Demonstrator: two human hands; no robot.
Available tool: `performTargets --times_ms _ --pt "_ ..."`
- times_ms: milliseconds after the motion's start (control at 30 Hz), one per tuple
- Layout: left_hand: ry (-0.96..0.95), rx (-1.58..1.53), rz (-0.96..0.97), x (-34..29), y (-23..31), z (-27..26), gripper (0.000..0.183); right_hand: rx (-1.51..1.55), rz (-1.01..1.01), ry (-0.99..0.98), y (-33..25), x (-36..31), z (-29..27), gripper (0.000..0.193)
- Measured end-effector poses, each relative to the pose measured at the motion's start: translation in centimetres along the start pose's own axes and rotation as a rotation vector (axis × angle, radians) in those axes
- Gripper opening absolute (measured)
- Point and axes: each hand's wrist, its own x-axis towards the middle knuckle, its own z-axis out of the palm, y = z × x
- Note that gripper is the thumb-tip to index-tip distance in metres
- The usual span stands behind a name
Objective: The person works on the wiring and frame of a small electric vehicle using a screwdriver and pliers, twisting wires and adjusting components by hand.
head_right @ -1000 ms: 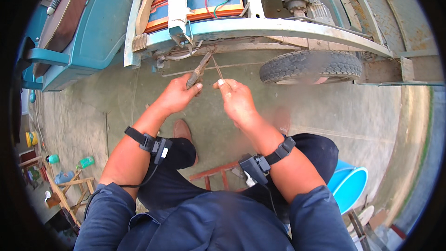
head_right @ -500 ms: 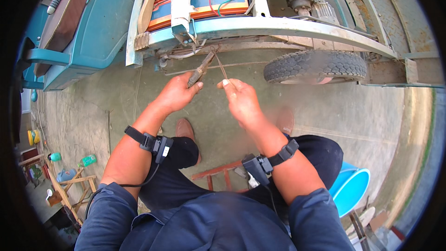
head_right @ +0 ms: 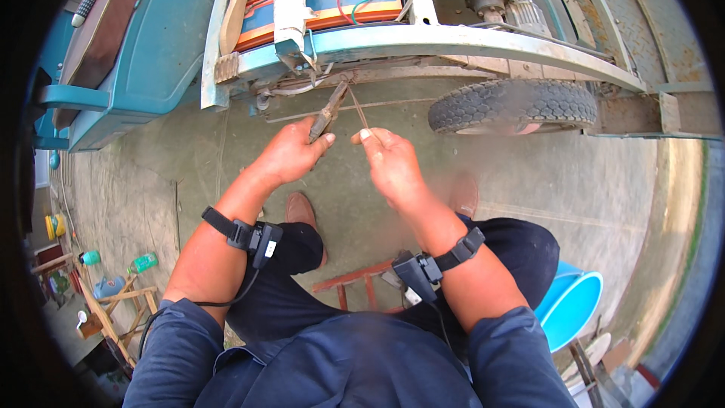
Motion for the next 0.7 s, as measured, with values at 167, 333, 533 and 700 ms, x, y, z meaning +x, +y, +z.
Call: performTargets --times_ms 167,333,533,700 --pt "0.003 -0.067 0.018 0.5 -1.2 0.2 0.038 -0.032 -0.012 -0.006 -0.2 0.0 0.0 0.029" --pt "-0.154 -0.3 -0.081 0.1 0.4 -0.9 0.028 -0.161 -0.091 0.021 0.5 0.5 -0.6 0.03" --pt "-0.361 -0.581 -0.039 0.1 -0.5 -1.4 0.018 -0.195 -0.249 0.053 3.7 2.3 -1.0 0.03" --pt "-0.484 -0.812 -0.101 -0.2 -0.2 -1.8 0.02 -0.081 -0.191 -0.026 4.8 5.6 -1.1 0.029"
